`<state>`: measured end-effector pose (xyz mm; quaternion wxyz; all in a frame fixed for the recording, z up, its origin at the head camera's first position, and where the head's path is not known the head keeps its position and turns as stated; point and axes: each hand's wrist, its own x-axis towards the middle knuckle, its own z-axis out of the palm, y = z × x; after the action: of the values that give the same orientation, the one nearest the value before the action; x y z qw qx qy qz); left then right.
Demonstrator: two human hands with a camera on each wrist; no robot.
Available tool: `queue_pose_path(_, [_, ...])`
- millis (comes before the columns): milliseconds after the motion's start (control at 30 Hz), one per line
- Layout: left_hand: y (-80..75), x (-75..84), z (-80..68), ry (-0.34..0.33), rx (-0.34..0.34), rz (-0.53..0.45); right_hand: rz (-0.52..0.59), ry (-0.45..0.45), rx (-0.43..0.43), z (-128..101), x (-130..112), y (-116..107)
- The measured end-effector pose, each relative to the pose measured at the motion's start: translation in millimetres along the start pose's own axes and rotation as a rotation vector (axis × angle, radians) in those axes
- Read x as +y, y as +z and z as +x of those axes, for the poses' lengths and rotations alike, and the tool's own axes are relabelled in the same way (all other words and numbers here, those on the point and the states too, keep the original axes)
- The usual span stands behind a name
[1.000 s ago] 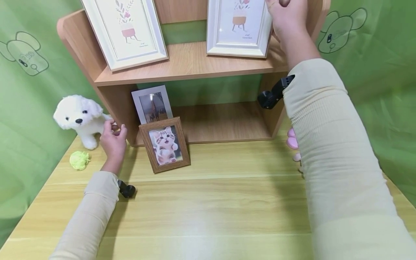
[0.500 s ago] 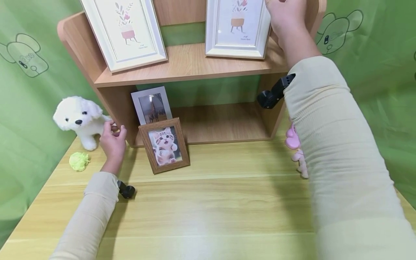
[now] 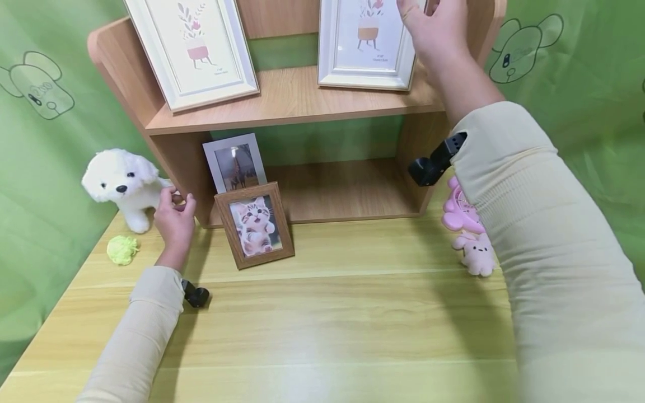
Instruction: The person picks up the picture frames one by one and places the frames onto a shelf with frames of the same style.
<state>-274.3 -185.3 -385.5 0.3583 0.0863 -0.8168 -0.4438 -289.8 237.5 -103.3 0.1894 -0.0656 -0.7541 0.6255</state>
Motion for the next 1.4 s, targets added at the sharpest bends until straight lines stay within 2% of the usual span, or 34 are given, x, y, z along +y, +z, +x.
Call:
queue_pose_path(100, [-0.4,0.2,-0.4,0.002,0.001,-0.005,0.018,-0.013,-0.008,-4.5,1.3,0.3])
queue_pose_path(267, [-0.5,-1.9,0.1,0.021,0.013,-0.005,-0.024,-0.034,-0.031,-14.7,4.7,-1.1])
queue_pose_path(500, [-0.8,-4.7,0.7,0.025,0.018,-0.002,0.082,-0.134,-0.033,-33.1,15.0,-1.5])
queue_pose_path(600, [-2.0,-4.7,0.2,0.018,0.017,0.001,0.085,-0.155,-0.015,-40.0,20.8,-0.3])
queue_pose_path(733, [-2.8,-4.5,-0.4,0.010,0.014,0.008,0.154,-0.170,-0.006,-47.2,29.0,0.7])
queue_pose_path(1000, [-2.4,-3.4,-1.4,0.008,0.009,0.008,0.376,-0.188,0.036,-65.1,39.3,1.1])
queue_pose_path(1400, [-0.7,-2.9,-1.4,0.005,0.010,0.000,0.499,-0.188,0.028,-83.1,64.5,-1.3])
